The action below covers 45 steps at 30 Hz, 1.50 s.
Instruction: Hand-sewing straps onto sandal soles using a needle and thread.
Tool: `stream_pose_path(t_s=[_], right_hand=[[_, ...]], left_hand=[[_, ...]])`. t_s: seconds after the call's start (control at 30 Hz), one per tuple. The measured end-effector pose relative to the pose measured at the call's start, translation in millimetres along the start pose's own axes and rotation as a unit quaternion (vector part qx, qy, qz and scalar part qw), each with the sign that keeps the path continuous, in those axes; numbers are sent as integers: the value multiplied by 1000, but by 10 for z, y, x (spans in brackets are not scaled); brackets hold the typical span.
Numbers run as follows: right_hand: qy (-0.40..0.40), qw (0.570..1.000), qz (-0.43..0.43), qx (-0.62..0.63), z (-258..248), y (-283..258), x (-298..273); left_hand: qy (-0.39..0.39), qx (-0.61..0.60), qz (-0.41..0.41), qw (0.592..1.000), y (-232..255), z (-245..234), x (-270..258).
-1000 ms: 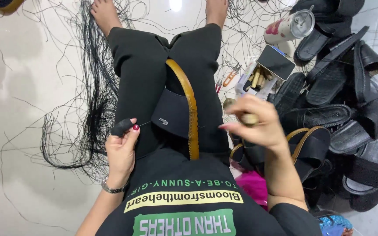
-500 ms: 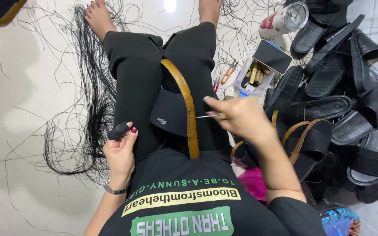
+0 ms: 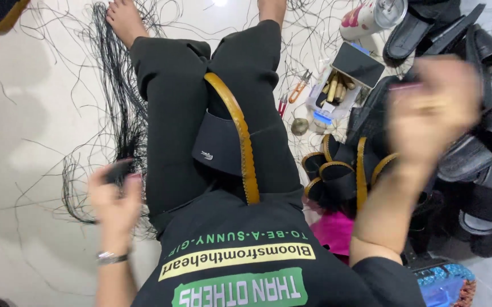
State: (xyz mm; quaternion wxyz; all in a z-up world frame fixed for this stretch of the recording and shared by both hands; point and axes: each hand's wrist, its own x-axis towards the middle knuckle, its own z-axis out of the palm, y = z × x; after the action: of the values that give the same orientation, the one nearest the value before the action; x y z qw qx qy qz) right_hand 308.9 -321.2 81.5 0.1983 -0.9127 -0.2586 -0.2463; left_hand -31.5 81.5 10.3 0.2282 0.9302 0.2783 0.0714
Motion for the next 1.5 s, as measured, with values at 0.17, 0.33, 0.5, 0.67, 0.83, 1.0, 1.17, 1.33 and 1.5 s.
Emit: stream_pose_path(t_s=[0.17, 0.33, 0.5, 0.67, 0.83, 1.0, 1.17, 1.33, 1.5], right_hand=[[-270, 884, -15, 380, 504, -1116, -422], [-321, 854, -22, 409, 386, -1166, -276], [-348, 663, 109, 654, 675, -1009, -619], [-296, 679, 223, 633, 1001, -1007, -689], [-242, 652, 273, 665, 958, -1228, -554], [-222, 641, 316, 664, 1130, -1389, -679], [-270, 787, 129, 540, 792, -1145, -227], [-463, 832, -156, 264, -52, -1265, 259], [-427, 864, -237, 125, 77, -1290, 105]], left_hand=[[-81, -241, 85, 963, 942, -4, 39], [-377, -491, -142, 772, 719, -14, -127], [-312, -709, -41, 631, 721, 229, -160], [-161, -741, 13, 652, 900, 301, -94], [-51, -181, 133, 973, 662, 398, -291], [-114, -334, 152, 923, 696, 570, -490], [-224, -414, 48, 881, 292, 257, -154], [-176, 14, -262, 949, -663, 8, 52], [-130, -161, -63, 976, 796, -271, 739]])
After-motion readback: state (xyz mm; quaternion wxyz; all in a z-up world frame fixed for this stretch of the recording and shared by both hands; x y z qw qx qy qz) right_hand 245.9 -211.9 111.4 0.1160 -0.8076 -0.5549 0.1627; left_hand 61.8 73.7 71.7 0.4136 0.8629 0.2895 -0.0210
